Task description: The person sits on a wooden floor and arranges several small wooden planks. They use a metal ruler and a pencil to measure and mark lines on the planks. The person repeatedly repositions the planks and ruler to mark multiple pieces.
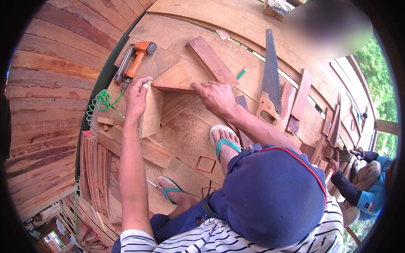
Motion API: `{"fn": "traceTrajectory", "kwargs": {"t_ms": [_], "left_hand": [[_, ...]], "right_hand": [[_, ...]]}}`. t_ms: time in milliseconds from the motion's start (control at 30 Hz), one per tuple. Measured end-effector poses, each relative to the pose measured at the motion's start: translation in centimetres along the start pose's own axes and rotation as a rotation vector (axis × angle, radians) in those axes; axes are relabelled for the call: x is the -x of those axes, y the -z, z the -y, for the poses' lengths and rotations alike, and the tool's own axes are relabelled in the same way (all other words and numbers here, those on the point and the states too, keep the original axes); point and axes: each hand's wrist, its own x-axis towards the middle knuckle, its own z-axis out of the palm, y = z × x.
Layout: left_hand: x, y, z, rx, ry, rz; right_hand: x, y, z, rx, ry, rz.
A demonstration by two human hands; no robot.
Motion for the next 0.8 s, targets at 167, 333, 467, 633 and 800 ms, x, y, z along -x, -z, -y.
{"fn": "traceTrajectory", "kwargs": {"t_ms": [167, 333, 467, 633, 800], "left_hand": [[0.1, -0.1, -0.4, 0.021, 0.040, 0.022], [-0.3, 0.2, 0.5, 0.001, 0.004, 0.034], [-0.4, 0.3, 1.0, 0.065, 0.038, 0.056], [-0.4, 0.6, 1.1, 0.175, 0.117, 0.098], [-0.6, 0.5, 1.6, 0.228, 0.096, 0.119]], "right_hand": [[0.0, -0.2, -0.2, 0.004, -0.002, 0.005], [-0.2, -0.3, -0.1, 0.002, 0.005, 0.022], [-0.7, -0.3, -0.1, 0.032, -0.019, 0.075], [-1.1, -0.4, 0.1, 0.073, -0.048, 0.124], [-1.7, -0.3, 0.5, 0.100, -0.076, 0.165]]}}
